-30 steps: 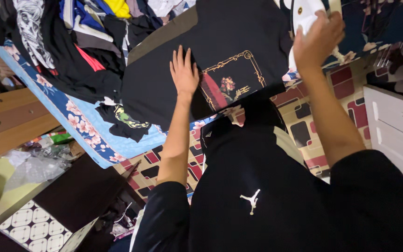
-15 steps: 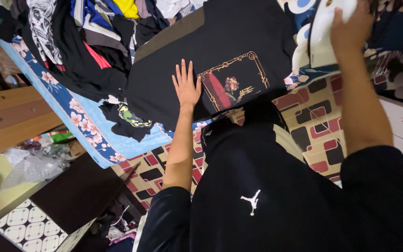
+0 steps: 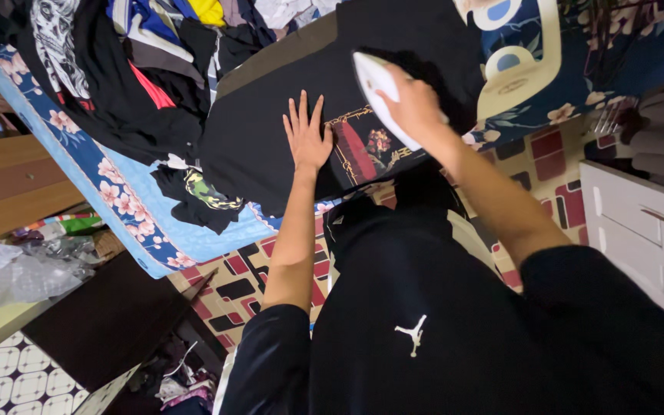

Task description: The person irons a black t-shirt on a floral-patterned ironing board, smoothing both sides of the garment. After ironing, the person places the t-shirt on a green hanger and hangs it on a nearby rack.

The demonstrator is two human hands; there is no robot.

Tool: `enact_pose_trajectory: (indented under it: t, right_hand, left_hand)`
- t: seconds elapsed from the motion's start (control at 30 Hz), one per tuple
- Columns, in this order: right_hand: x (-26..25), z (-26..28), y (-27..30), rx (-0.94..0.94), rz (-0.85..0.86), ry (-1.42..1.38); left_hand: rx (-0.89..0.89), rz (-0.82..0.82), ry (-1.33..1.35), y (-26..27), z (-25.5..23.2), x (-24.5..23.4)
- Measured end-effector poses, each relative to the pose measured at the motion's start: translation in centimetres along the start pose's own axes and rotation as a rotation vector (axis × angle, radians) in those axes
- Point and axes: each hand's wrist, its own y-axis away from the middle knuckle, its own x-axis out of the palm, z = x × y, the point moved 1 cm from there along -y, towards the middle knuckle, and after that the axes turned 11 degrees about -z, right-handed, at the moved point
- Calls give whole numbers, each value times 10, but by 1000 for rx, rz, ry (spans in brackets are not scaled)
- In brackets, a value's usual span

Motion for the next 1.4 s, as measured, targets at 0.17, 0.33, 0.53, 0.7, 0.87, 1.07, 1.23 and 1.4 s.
enact_pose_trajectory:
  t: [0.17,0.33,0.53,0.7,0.87,1.07,1.23,1.4]
  right_hand:
    - [40,-8,-6,-17,-7,68]
    - [27,-55,-18,119,-120,187]
    - [-3,-107,-31,136,-273,204]
    - [-11,-119,-17,170,-305,201]
    - [-21,-126,9,163,-312,173]
    - [-25,-153,-21,51,-381,84]
    - [-34,-156,-29,59,-398,125]
    - [-48,-110,-13,-15,-375,53]
  left_hand:
    - [5,-7,3,1,2,0]
    - [-17,6,11,0,1,-3]
    - [-6,-19,0,0,-2,-5]
    - [-10,-9,-4,0,-1,-7]
    - [-21,4,-4,0,-4,-8]
    - [-19,16,-1,-3,-2,-8]
    - [2,8,-15,-2,0,-9]
    - [-4,44,-28,1,5,-4]
